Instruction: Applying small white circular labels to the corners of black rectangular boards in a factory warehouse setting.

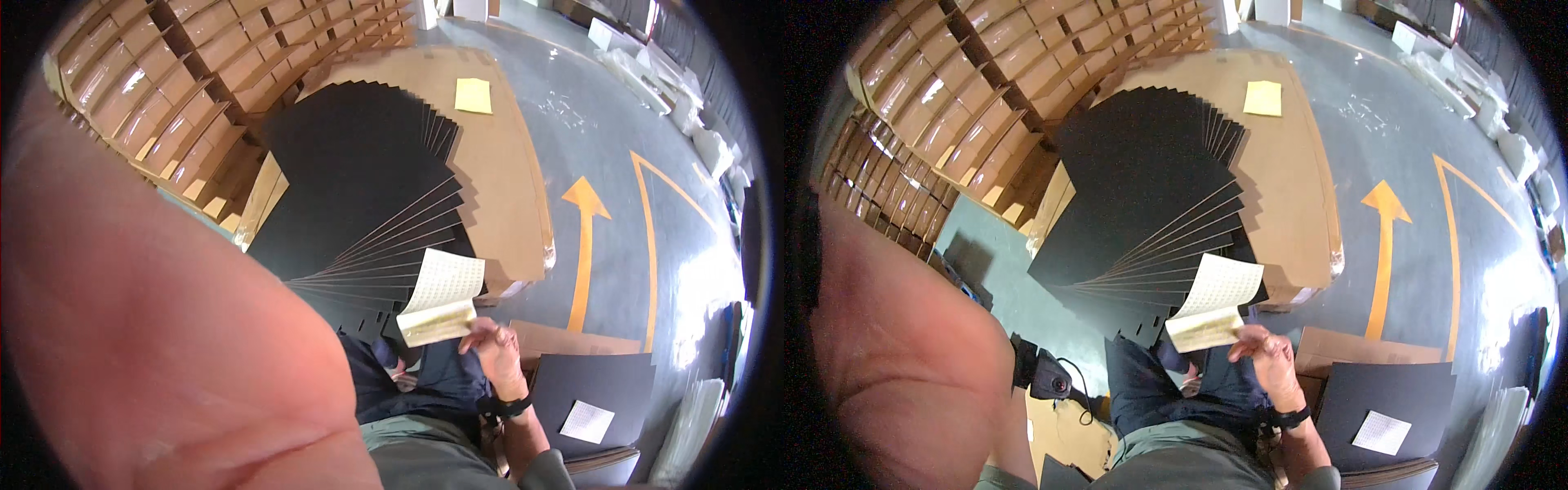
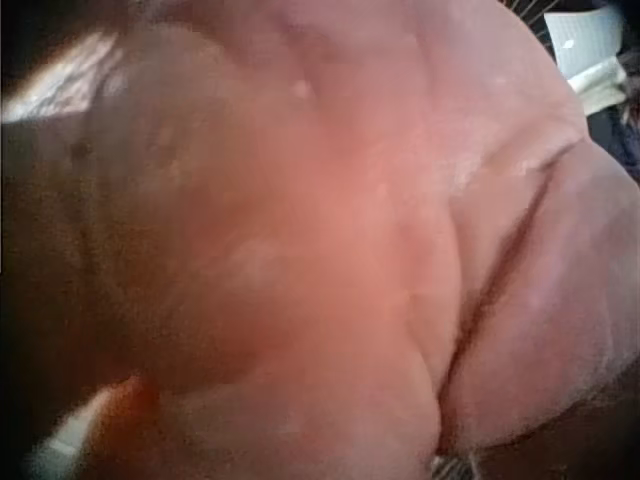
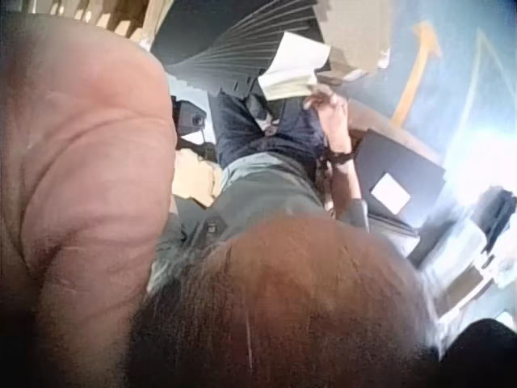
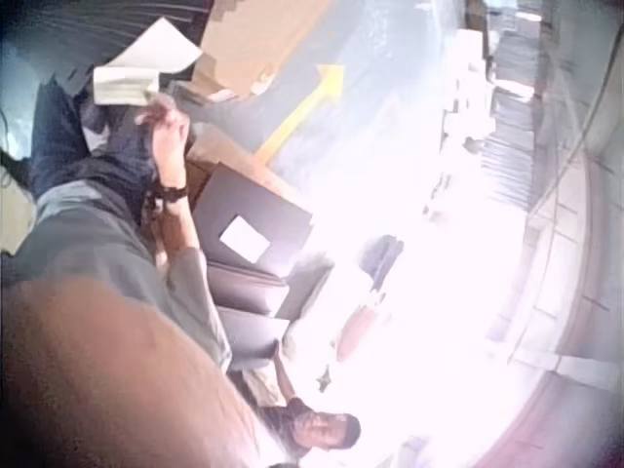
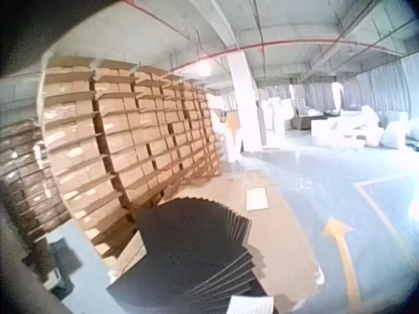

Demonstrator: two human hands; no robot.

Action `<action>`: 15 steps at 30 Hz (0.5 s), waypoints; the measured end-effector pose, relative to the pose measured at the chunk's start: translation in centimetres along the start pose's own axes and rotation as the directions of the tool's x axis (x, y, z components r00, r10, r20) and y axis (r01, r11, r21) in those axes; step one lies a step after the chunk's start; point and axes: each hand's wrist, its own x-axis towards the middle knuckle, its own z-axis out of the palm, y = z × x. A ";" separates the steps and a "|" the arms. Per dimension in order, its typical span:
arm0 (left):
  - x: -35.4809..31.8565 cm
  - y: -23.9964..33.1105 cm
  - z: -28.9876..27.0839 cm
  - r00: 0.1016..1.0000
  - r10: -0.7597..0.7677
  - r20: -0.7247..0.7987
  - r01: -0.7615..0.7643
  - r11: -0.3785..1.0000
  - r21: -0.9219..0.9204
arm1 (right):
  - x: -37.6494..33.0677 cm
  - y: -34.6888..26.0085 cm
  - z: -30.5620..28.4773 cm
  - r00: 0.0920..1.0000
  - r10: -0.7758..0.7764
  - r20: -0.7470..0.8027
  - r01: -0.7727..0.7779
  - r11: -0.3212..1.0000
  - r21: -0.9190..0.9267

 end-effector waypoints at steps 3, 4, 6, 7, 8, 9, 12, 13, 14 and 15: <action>-0.7 0.3 0.1 1.000 -0.010 0.023 0.010 1.000 0.002 | -0.2 -0.6 0.1 1.000 -0.015 -0.010 0.015 1.000 0.001; -0.7 0.3 0.1 0.999 -0.010 0.036 0.010 1.000 0.001 | 0.0 -0.8 0.2 1.000 -0.021 -0.009 0.021 1.000 -0.005; -0.5 0.2 0.1 0.999 -0.012 0.053 0.012 1.000 -0.005 | -0.1 -1.3 0.1 0.999 -0.032 -0.018 0.032 0.999 -0.009; -0.3 0.1 0.0 0.998 -0.011 0.064 0.012 1.000 -0.009 | -0.2 -1.4 0.0 1.000 -0.004 -0.008 0.004 1.000 -0.001; 0.0 0.0 -0.3 0.997 -0.011 0.074 0.012 1.000 -0.013 | -0.5 -1.3 0.3 1.000 0.025 0.004 -0.025 1.000 0.006; 0.2 -0.1 -0.3 0.998 -0.006 0.070 0.007 1.000 -0.011 | -0.3 -1.4 0.3 1.000 0.020 0.007 -0.020 1.000 0.004; 0.5 -0.2 -1.1 0.999 0.001 0.049 -0.002 1.000 0.017 | -0.2 -1.1 0.4 0.997 0.069 0.045 -0.066 0.997 -0.049; 0.4 -0.4 -1.4 0.999 0.010 0.032 -0.011 0.999 0.037 | -0.4 -0.7 0.0 0.998 0.055 0.034 -0.055 0.998 -0.005; 0.2 -0.6 -1.7 1.000 0.016 0.018 -0.017 0.998 0.058 | -0.3 -0.5 -0.3 0.999 0.046 0.021 -0.047 0.998 0.041; -0.1 -0.6 -2.3 1.000 0.011 0.020 -0.013 0.997 0.079 | -0.8 -0.4 0.2 0.999 0.051 0.002 -0.051 0.998 -0.030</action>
